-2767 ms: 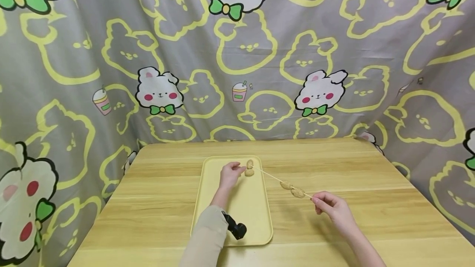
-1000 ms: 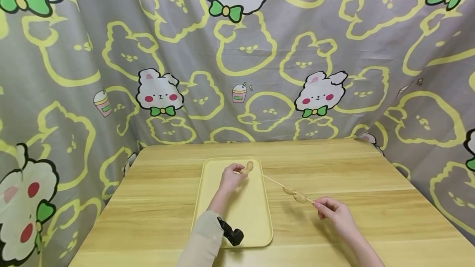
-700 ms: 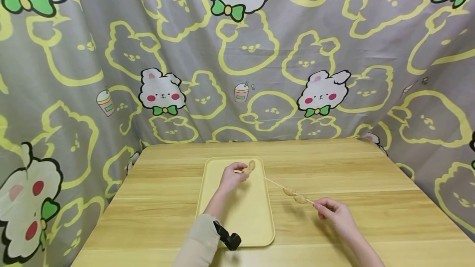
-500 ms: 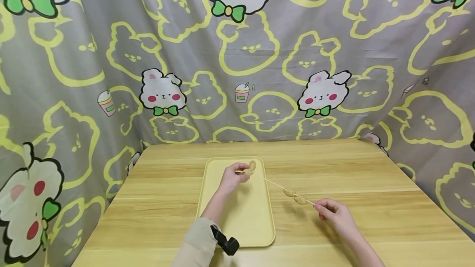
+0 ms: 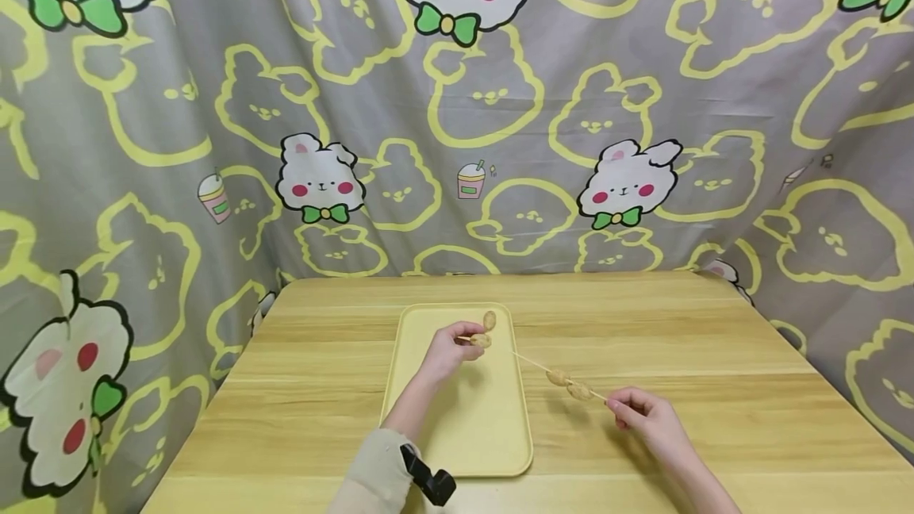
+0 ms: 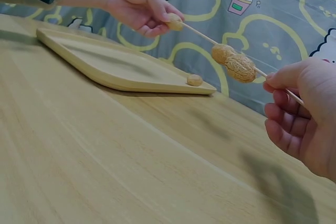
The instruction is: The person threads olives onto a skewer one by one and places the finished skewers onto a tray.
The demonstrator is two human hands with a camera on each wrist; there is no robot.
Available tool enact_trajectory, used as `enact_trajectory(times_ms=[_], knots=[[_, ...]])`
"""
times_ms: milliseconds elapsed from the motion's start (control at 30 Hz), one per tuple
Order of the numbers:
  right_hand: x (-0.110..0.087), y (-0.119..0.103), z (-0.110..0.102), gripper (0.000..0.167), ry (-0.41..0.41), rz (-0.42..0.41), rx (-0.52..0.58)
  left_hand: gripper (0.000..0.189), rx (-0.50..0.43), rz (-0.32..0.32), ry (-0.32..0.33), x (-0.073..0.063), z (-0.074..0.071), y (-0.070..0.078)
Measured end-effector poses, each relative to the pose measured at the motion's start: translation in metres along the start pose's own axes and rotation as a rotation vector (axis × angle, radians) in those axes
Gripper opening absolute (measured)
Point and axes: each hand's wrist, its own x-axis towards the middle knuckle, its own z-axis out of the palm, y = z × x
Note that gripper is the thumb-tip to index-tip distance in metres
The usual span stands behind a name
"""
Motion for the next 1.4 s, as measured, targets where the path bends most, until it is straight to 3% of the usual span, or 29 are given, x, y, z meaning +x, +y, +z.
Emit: enact_trajectory(times_ms=[100,200,267,400,600,733,867,1100,1400], knots=[[0.0,0.001,0.0,0.02,-0.014,0.021,-0.004,0.027,-0.01,0.038,-0.02,-0.002,-0.002,-0.003],[0.001,0.002,0.0,0.021,-0.03,0.027,-0.007,0.03,-0.003,0.017,-0.024,-0.004,-0.004,-0.002],[0.001,0.003,0.0,0.022,-0.044,0.025,-0.004,0.034,0.014,-0.036,-0.013,-0.007,-0.005,0.002],[0.001,0.004,0.0,0.021,-0.08,-0.005,0.004,0.036,-0.002,-0.06,-0.008,-0.013,-0.008,0.01],[0.001,0.004,0.001,0.017,-0.105,-0.036,0.013,0.027,-0.008,-0.049,-0.035,-0.027,-0.008,0.031],[0.001,0.006,0.002,0.015,-0.122,-0.069,0.012,0.026,0.005,-0.038,-0.046,-0.032,-0.007,0.034],[0.001,0.007,0.005,0.015,-0.122,-0.098,0.027,0.026,0.013,-0.022,-0.046,-0.034,-0.008,0.034],[0.003,0.007,0.01,0.017,-0.129,-0.101,0.05,0.027,0.003,-0.024,-0.047,-0.026,-0.012,0.009],[0.004,0.005,0.014,0.016,-0.157,-0.107,0.054,0.029,-0.024,-0.015,-0.077,-0.029,-0.014,0.006]])
